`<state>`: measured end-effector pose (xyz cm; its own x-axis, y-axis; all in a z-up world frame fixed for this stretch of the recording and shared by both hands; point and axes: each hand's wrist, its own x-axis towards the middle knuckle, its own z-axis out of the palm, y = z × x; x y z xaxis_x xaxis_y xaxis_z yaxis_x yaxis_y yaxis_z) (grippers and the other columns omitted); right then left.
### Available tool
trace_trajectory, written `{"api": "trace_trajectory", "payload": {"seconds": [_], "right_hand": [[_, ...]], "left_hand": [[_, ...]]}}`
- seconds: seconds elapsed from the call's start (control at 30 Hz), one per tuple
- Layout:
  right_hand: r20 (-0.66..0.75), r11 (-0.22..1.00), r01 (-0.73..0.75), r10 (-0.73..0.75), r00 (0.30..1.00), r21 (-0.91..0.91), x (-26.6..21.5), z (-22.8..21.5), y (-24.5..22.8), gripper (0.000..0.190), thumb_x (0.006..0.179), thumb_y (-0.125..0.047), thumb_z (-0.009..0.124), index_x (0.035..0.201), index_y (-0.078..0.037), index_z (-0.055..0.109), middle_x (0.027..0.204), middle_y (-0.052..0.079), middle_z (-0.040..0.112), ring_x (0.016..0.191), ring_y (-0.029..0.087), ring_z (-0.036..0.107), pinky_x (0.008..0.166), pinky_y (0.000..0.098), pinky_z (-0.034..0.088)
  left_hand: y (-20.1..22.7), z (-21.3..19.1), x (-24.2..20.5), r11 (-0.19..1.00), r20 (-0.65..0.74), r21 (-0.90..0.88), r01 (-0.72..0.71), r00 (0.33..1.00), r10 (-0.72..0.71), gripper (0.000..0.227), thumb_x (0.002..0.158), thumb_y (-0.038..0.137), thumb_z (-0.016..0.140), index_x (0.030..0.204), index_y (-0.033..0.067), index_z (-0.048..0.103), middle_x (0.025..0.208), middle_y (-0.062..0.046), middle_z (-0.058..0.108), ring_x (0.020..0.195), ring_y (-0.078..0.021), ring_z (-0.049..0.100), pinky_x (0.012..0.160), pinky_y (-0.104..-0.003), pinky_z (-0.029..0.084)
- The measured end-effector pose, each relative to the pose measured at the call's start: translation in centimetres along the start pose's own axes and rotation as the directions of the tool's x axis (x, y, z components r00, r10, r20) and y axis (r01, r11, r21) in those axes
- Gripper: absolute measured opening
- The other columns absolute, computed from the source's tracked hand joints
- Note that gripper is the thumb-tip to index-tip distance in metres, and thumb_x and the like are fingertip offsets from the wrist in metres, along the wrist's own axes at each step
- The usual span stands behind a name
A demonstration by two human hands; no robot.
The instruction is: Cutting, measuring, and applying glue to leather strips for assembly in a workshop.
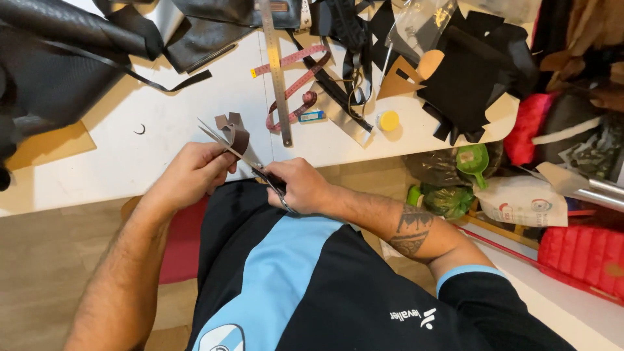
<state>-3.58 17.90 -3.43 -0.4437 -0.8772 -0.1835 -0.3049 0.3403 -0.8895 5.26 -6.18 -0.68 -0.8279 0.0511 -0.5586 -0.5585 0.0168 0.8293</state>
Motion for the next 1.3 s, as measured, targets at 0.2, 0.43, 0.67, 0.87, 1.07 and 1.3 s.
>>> {"api": "trace_trajectory", "payload": {"seconds": [0.2, 0.43, 0.67, 0.87, 1.07, 1.3], "right_hand": [[0.019, 0.999, 0.030, -0.030, 0.999, 0.017, 0.7, -0.3, 0.6, 0.029, 0.079, -0.021, 0.076, 0.102, -0.003, 0.070, 0.064, 0.014, 0.064, 0.064, 0.036, 0.069, 0.057, 0.0400, 0.056], [0.039, 0.995, 0.095, -0.094, 0.995, -0.027, 0.1, 0.0, 3.1, 0.028, 0.080, -0.026, 0.077, 0.101, -0.008, 0.071, 0.064, 0.010, 0.061, 0.064, 0.033, 0.068, 0.059, 0.0381, 0.056], [0.008, 0.997, 0.078, -0.078, 0.997, -0.018, 0.7, -0.1, 4.5, 0.025, 0.077, -0.023, 0.081, 0.094, -0.009, 0.070, 0.060, 0.007, 0.060, 0.058, 0.027, 0.066, 0.057, 0.0351, 0.053], [-0.061, 1.000, -0.004, 0.003, 0.998, -0.023, 1.7, -0.8, 3.1, 0.029, 0.076, -0.022, 0.084, 0.097, -0.009, 0.070, 0.062, 0.007, 0.064, 0.061, 0.027, 0.067, 0.061, 0.0339, 0.055], [-0.167, 0.874, -0.411, 0.379, 0.910, -0.257, 5.0, 0.1, 8.2, 0.066, 0.075, -0.038, 0.085, 0.126, -0.005, 0.060, 0.097, 0.017, 0.067, 0.097, 0.041, 0.069, 0.089, 0.0532, 0.053], [-0.245, 0.780, -0.438, 0.364, 0.898, -0.446, 7.5, 2.6, 11.8, 0.065, 0.088, -0.027, 0.074, 0.144, -0.005, 0.048, 0.119, 0.019, 0.058, 0.117, 0.040, 0.061, 0.103, 0.0555, 0.047]], "left_hand": [[-0.6, 0.5, 0.4, 0.999, 0.023, 0.037, 0.005, 1.000, -0.006, 0.030, 0.099, 0.015, 0.054, 0.077, 0.0038, 0.070, 0.049, -0.005, 0.050, 0.049, -0.0181, 0.051, 0.055, -0.035, 0.048], [-0.4, 0.7, 1.1, 1.000, -0.041, 0.019, 0.006, 0.999, -0.005, 0.027, 0.095, 0.017, 0.056, 0.076, 0.0064, 0.072, 0.051, -0.006, 0.053, 0.055, -0.0208, 0.054, 0.062, -0.036, 0.050], [-1.3, 0.7, 1.6, 0.997, 0.006, 0.056, -0.058, 0.998, 0.058, 0.027, 0.096, 0.021, 0.056, 0.077, 0.0105, 0.073, 0.052, -0.006, 0.058, 0.058, -0.0216, 0.058, 0.065, -0.035, 0.051], [-1.5, -0.1, 0.9, 1.000, -0.033, -0.012, -0.028, 0.999, 0.027, 0.030, 0.101, 0.018, 0.053, 0.077, 0.0077, 0.069, 0.046, -0.003, 0.051, 0.046, -0.0170, 0.049, 0.053, -0.030, 0.047], [-3.6, -0.5, 0.5, 0.988, -0.066, -0.151, -0.019, 0.998, 0.009, 0.030, 0.103, 0.016, 0.050, 0.081, 0.0055, 0.067, 0.045, -0.002, 0.046, 0.039, -0.0150, 0.050, 0.046, -0.027, 0.044], [-4.9, 1.0, 2.2, 0.974, -0.131, -0.189, -0.123, 0.986, 0.099, 0.029, 0.104, 0.016, 0.050, 0.083, 0.0052, 0.068, 0.046, -0.002, 0.047, 0.043, -0.0150, 0.051, 0.050, -0.028, 0.045]]}}
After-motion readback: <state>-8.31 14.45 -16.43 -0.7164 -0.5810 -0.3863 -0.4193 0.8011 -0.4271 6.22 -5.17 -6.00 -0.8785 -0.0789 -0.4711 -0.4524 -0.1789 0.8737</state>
